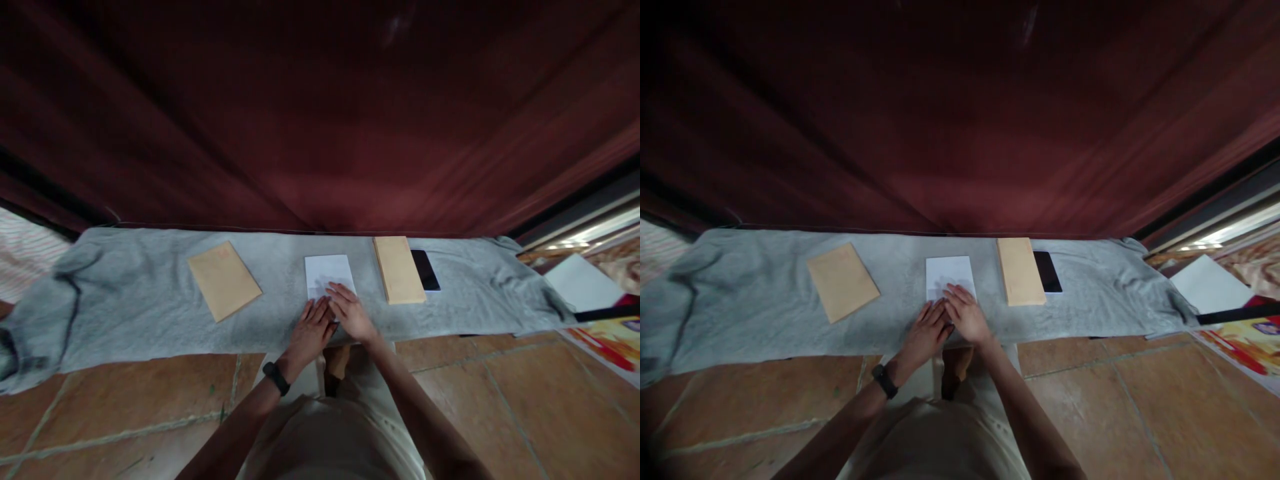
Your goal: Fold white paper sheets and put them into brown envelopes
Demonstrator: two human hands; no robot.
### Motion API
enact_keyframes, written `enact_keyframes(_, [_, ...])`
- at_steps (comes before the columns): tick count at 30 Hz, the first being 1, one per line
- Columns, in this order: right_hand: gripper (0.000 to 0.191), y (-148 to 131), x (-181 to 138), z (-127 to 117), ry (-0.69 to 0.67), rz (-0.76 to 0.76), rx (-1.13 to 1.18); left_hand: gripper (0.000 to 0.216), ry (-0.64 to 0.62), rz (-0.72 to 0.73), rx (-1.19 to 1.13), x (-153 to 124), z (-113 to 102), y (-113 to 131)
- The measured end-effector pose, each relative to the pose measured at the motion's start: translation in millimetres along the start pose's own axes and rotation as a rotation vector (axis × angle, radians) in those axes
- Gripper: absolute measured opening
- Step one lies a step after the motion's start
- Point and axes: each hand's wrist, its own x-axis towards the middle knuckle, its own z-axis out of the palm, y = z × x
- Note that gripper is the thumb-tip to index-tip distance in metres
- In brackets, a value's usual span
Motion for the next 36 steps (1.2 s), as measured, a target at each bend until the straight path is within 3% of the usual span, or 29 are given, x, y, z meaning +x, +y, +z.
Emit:
enact_keyframes(3, [0.043, 0, 26, 7, -0.213, -0.152, -0.043, 0.03, 0.009, 0.008, 0.012, -3, 2, 0])
enact_keyframes(7, [0.043, 9, 51, 11, -0.324, -0.209, -0.129, 0.032, 0.02, 0.007, 0.019, -4, 3, 0])
enact_keyframes(16, [0.047, 38, 101, 17, -0.29, -0.173, -0.247, 0.046, 0.02, 0.011, 0.035, -4, 9, -3])
enact_keyframes(22, [0.051, 41, 124, 16, -0.217, -0.128, -0.297, 0.046, 0.028, 0.032, 0.043, -4, 9, -6])
enact_keyframes(27, [0.056, 28, 100, 17, -0.079, -0.026, -0.282, 0.05, 0.037, 0.033, 0.044, -3, 10, -6])
enact_keyframes(36, [0.052, 22, -7, 12, 0.031, 0.097, -0.288, 0.056, 0.09, 0.028, 0.065, -7, 19, -10])
